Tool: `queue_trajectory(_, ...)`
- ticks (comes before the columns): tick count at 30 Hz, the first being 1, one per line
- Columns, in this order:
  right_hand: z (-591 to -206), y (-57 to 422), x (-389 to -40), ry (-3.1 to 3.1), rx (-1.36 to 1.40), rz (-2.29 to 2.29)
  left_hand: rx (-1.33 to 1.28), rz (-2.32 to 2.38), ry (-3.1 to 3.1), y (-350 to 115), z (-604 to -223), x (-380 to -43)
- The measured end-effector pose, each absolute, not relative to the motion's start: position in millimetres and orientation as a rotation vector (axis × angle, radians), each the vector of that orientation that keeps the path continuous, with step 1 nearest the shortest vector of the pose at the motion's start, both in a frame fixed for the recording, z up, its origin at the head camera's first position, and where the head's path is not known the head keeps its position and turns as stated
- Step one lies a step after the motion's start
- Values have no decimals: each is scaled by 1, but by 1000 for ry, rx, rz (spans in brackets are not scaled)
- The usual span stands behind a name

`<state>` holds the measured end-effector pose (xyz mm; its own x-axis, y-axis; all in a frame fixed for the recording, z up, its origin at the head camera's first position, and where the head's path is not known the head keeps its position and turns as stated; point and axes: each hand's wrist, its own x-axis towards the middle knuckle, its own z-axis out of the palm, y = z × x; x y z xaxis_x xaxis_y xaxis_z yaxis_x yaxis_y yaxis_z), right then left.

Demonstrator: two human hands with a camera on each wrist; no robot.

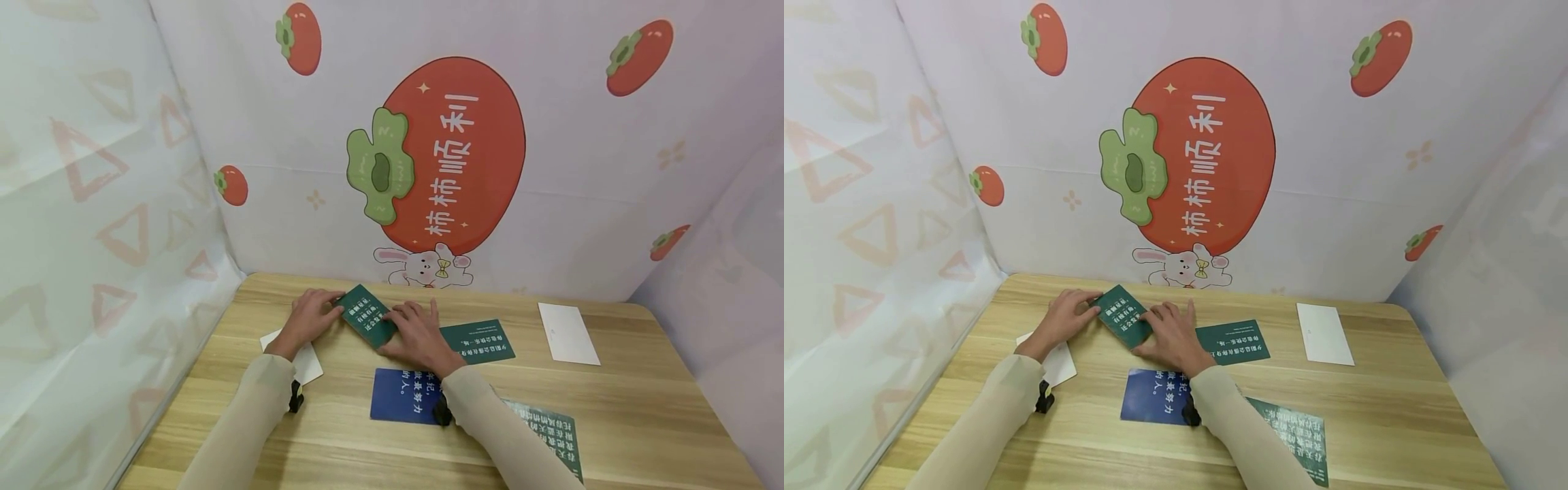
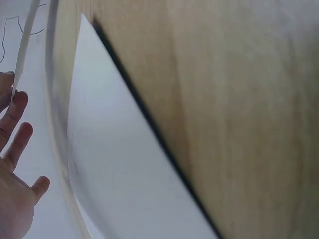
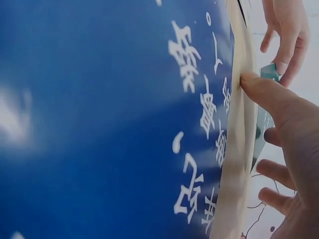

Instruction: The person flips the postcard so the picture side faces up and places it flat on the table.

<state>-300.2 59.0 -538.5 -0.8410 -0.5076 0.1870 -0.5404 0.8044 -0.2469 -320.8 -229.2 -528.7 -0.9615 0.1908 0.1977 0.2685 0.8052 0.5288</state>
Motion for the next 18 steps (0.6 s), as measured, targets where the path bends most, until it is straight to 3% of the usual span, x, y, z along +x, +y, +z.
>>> queue_trajectory(18, -540, 60, -302, -2913, 864, 430, -337, -782, -2880, -231, -532, -320)
